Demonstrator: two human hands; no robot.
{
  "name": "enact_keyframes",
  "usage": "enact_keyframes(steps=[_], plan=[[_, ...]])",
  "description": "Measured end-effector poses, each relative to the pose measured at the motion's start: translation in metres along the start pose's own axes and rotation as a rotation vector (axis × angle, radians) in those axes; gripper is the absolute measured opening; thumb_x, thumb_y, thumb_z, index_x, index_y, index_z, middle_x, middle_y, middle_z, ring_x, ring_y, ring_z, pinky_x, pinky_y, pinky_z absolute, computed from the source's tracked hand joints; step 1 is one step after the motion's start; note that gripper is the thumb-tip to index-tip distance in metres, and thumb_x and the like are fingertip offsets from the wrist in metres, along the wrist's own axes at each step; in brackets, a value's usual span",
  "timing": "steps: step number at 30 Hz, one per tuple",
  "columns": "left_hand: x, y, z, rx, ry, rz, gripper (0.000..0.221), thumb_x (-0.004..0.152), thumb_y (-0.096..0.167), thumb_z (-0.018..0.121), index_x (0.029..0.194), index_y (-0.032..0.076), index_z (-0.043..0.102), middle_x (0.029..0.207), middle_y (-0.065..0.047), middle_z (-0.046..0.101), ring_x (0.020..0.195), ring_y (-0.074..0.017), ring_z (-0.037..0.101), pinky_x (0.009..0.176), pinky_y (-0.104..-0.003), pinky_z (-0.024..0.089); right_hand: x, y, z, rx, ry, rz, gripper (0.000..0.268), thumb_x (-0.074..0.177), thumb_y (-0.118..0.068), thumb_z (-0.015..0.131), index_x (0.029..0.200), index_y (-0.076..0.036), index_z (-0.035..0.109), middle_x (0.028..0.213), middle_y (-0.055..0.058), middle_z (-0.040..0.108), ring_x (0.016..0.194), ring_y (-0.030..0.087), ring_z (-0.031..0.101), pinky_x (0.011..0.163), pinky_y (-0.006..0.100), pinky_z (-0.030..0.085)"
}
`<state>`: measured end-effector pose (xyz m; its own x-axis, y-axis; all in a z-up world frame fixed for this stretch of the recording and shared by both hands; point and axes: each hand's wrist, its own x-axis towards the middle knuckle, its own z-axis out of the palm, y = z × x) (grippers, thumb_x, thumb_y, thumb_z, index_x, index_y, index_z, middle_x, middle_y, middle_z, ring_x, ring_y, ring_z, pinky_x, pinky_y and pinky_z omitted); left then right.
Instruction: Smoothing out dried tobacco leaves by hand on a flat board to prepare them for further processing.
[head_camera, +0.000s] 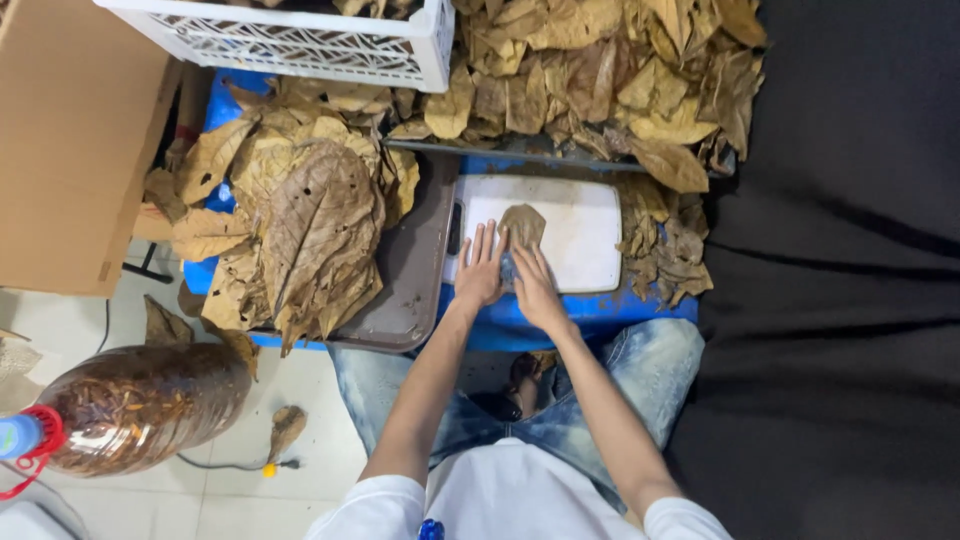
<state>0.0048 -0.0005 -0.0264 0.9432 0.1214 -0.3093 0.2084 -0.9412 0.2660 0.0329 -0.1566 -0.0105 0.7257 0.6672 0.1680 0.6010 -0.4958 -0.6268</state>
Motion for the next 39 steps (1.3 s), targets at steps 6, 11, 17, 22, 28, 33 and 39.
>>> enact_keyframes(steps=[6,11,17,22,28,33,39], plan=[[-0.008,0.006,-0.013,-0.028,0.011,-0.002,0.122,0.086,0.056,0.070,0.163,0.009,-0.011,0.171,-0.012,-0.011,0.157,-0.0268,-0.014,0.126,-0.048,-0.008,0.043,0.002,-0.005,-0.383,-0.217,0.060,0.070,0.097,-0.007,0.051,0.162,-0.014,0.027,0.172,0.004,0.012,0.157,0.034,0.006,0.125,0.053,0.013],[-0.016,0.011,-0.024,-0.078,-0.003,-0.006,0.112,0.092,0.059,0.060,0.163,0.007,-0.009,0.172,-0.012,-0.008,0.158,-0.0269,-0.011,0.126,-0.048,-0.007,0.085,0.002,-0.010,-0.347,-0.223,0.093,0.067,0.096,-0.005,0.049,0.160,-0.011,0.029,0.171,0.009,0.015,0.156,0.038,0.008,0.125,0.056,0.011],[-0.010,0.010,-0.026,-0.090,0.014,0.002,0.108,0.093,0.068,0.052,0.165,0.014,-0.008,0.172,-0.010,-0.008,0.158,-0.0280,-0.011,0.126,-0.049,-0.007,0.121,0.034,0.006,-0.361,-0.118,0.087,0.072,0.090,-0.008,0.053,0.158,-0.011,0.029,0.167,0.012,0.019,0.153,0.043,0.013,0.124,0.056,0.018],[-0.006,0.008,-0.019,-0.092,0.005,0.009,0.101,0.094,0.070,0.047,0.165,0.018,-0.004,0.172,-0.011,-0.009,0.158,-0.0294,-0.011,0.126,-0.051,-0.007,0.124,0.076,0.006,-0.251,-0.017,0.088,0.070,0.089,-0.001,0.057,0.155,-0.010,0.035,0.162,0.015,0.026,0.146,0.048,0.021,0.123,0.056,0.021],[-0.008,0.008,-0.019,-0.078,-0.005,0.014,0.104,0.092,0.071,0.050,0.165,0.020,-0.005,0.171,-0.011,-0.012,0.158,-0.0290,-0.012,0.126,-0.051,-0.008,0.075,0.101,-0.023,-0.203,0.220,0.148,0.070,0.084,0.008,0.061,0.149,-0.010,0.042,0.148,0.014,0.039,0.137,0.040,0.034,0.118,0.050,0.027],[-0.006,0.007,-0.017,-0.095,-0.011,0.014,0.100,0.095,0.061,0.054,0.165,0.021,-0.005,0.171,-0.011,-0.013,0.157,-0.0286,-0.014,0.126,-0.051,-0.007,0.007,0.025,-0.007,-0.100,0.111,-0.008,0.069,0.081,0.011,0.058,0.147,-0.008,0.050,0.144,0.021,0.049,0.139,0.045,0.038,0.114,0.055,0.029],[-0.008,0.007,-0.016,-0.076,-0.030,0.017,0.105,0.094,0.053,0.062,0.165,0.021,-0.009,0.170,-0.013,-0.016,0.157,-0.0297,-0.016,0.125,-0.051,-0.009,0.010,0.011,-0.008,-0.316,-0.113,0.070,0.064,0.089,-0.002,0.054,0.152,-0.014,0.046,0.167,0.005,0.029,0.155,0.037,0.015,0.121,0.051,0.021]])
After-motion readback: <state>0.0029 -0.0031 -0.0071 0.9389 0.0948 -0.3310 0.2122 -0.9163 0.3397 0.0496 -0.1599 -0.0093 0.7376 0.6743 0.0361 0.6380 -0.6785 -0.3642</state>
